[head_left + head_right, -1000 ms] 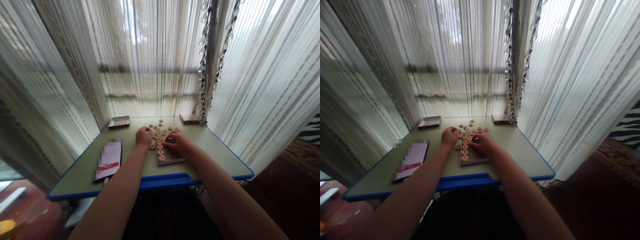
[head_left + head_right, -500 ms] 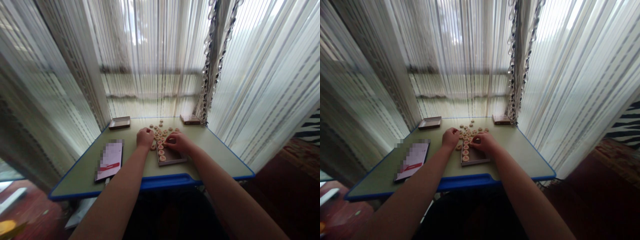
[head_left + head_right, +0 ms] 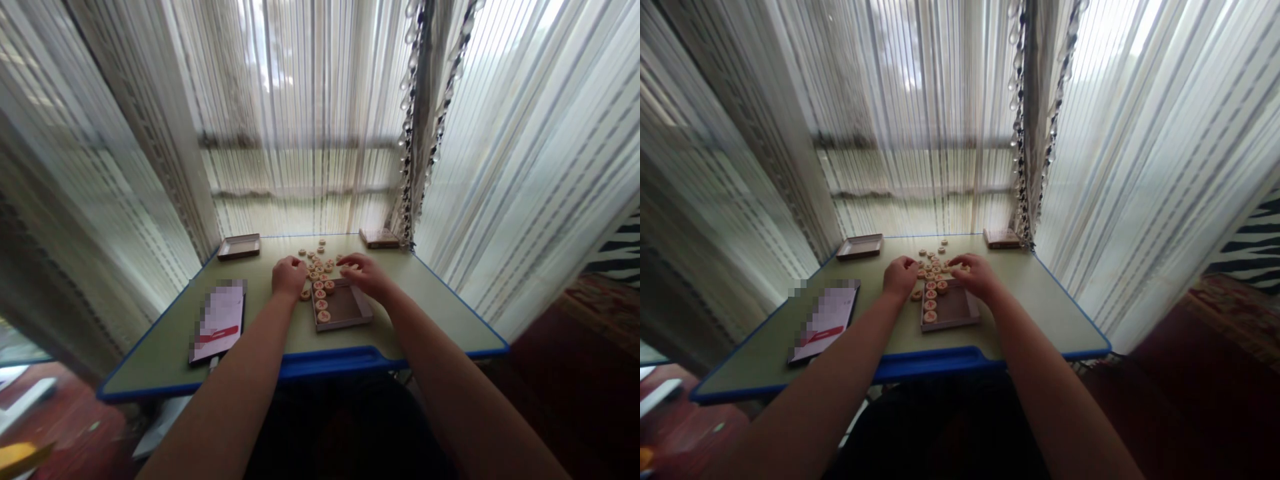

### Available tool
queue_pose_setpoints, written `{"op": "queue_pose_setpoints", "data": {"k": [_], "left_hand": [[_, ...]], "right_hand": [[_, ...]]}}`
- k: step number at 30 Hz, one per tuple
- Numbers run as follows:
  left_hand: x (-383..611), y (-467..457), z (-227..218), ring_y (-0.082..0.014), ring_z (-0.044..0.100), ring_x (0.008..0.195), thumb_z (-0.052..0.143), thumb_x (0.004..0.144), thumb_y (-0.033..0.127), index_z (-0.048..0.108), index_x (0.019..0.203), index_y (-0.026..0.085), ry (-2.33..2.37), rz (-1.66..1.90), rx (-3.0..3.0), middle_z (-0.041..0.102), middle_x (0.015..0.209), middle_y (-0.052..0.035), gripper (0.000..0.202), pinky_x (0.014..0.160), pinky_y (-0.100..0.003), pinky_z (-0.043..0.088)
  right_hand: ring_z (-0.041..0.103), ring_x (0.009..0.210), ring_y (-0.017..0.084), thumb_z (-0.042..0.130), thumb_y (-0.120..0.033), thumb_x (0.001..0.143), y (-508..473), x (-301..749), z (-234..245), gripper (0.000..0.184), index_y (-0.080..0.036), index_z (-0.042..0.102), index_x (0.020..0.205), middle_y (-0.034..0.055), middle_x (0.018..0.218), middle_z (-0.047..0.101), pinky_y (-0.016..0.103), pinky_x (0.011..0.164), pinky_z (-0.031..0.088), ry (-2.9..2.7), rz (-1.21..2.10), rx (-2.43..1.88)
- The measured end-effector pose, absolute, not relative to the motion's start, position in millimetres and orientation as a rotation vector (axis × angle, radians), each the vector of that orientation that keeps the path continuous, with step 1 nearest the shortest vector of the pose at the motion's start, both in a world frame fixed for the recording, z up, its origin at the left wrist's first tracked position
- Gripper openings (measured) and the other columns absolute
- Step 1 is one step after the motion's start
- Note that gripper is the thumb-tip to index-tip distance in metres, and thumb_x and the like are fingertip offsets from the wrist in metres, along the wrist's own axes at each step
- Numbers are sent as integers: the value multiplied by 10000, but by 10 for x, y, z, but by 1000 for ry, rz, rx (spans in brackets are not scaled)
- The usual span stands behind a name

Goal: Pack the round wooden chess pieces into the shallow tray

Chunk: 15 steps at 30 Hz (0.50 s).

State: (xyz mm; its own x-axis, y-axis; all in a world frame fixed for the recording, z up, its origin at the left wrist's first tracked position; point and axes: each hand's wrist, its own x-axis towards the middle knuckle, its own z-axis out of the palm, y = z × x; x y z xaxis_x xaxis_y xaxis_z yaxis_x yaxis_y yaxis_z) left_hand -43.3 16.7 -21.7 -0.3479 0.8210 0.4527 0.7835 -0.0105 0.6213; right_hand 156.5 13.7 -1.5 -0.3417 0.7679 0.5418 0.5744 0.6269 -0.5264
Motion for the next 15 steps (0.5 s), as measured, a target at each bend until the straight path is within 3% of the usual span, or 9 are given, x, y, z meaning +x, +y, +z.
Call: {"op": "queue_pose_setpoints", "data": {"k": [6, 15], "left_hand": [[-439, 232, -252, -189, 591, 800, 481, 722, 288, 624, 775, 173, 2176, 1205, 1741, 652, 839, -87, 191, 713, -278, 427], [-427, 208, -276, -189, 561, 905, 517, 643, 161, 608, 891, 178, 2148, 1077, 1829, 627, 960, -72, 265, 791, -273, 422]], "right_hand": [[584, 899, 220, 519, -104, 684, 288, 1744, -100, 301, -189, 672, 929, 90, 950, 660, 320, 796, 428, -1817, 100, -1644], [626, 790, 206, 579, -229, 672, 249, 1795, -93, 265, -152, 684, 903, 100, 872, 686, 246, 622, 428, -1868, 315, -1835]]}}
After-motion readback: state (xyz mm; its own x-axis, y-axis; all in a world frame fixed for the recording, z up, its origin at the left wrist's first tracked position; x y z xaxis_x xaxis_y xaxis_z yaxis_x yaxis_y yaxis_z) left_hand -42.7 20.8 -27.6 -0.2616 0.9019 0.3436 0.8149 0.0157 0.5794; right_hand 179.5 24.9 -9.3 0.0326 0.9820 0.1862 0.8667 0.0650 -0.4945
